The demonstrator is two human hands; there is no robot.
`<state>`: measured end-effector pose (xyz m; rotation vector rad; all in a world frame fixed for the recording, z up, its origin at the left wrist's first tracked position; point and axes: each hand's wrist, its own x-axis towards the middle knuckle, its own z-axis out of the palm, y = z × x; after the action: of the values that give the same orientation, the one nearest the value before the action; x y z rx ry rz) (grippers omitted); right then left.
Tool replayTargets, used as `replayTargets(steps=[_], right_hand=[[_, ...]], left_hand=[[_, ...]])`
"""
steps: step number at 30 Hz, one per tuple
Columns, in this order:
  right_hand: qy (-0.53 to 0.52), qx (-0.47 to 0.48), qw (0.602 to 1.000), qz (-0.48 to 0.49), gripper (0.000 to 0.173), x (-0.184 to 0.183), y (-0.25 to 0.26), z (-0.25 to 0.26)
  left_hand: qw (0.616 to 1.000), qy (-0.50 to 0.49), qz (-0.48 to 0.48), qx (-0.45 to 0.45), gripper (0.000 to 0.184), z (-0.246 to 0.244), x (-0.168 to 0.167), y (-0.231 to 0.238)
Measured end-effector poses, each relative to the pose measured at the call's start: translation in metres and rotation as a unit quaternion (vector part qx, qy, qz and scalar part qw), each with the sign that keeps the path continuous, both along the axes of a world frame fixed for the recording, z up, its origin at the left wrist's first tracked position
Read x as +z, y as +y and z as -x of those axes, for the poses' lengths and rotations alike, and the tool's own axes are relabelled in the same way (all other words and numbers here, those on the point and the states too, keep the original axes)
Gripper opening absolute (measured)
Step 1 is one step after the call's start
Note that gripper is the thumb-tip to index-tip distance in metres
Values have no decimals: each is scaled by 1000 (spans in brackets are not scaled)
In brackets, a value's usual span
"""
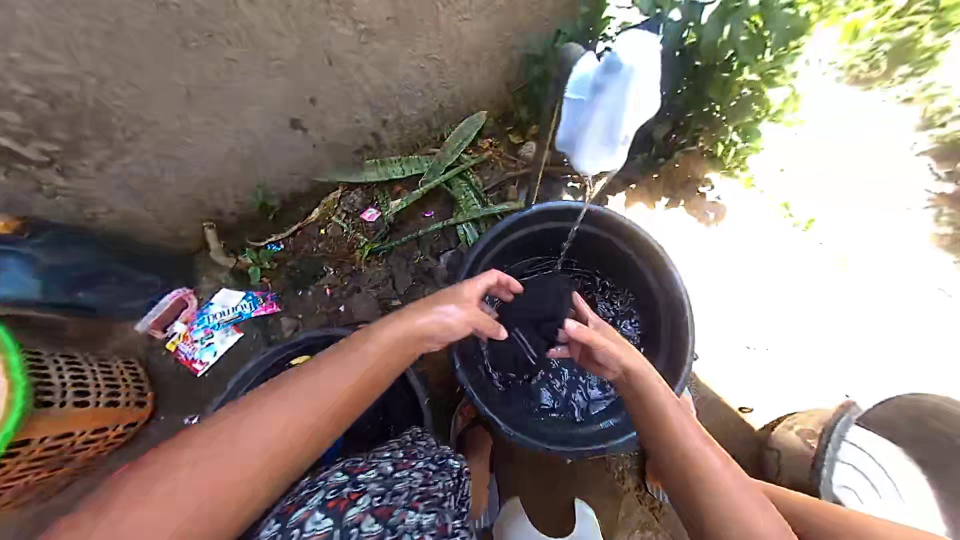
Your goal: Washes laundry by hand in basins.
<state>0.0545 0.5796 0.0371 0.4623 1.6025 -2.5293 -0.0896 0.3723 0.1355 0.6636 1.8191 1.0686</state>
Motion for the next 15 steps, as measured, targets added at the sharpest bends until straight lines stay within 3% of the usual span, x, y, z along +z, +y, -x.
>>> replayTargets(steps=[2, 3, 5, 7, 9, 11, 13, 15], right_hand=[[-50, -118, 991, -28, 72, -11, 17, -13], [-75, -152, 982, -80, 66, -22, 33, -22], [-132, -132, 957, -224, 70, -48, 72, -43], [-226, -74, 901, -362, 76, -73, 101, -55], [-300, -56, 839, -450, 82, -116, 108, -54], [-361, -31, 803, -472, 80, -157, 90, -44], [-384, 23, 787, -482, 80, -183, 56, -31], [-375, 122, 774, -495, 86, -197, 36, -26]], left_hand=[[996, 5, 48, -75, 57, -5, -24, 47], [991, 8, 68, -112, 55, -3, -42, 63], [984, 32, 104, -143, 47, 6, -89, 84], [976, 125, 164, -70, 43, 4, -149, 102], [955, 205, 213, 2, 60, -21, -212, 119], [941, 232, 237, -61, 82, -65, -262, 133], [929, 244, 224, -167, 85, -95, -296, 139], [912, 244, 243, -223, 82, -87, -310, 136]])
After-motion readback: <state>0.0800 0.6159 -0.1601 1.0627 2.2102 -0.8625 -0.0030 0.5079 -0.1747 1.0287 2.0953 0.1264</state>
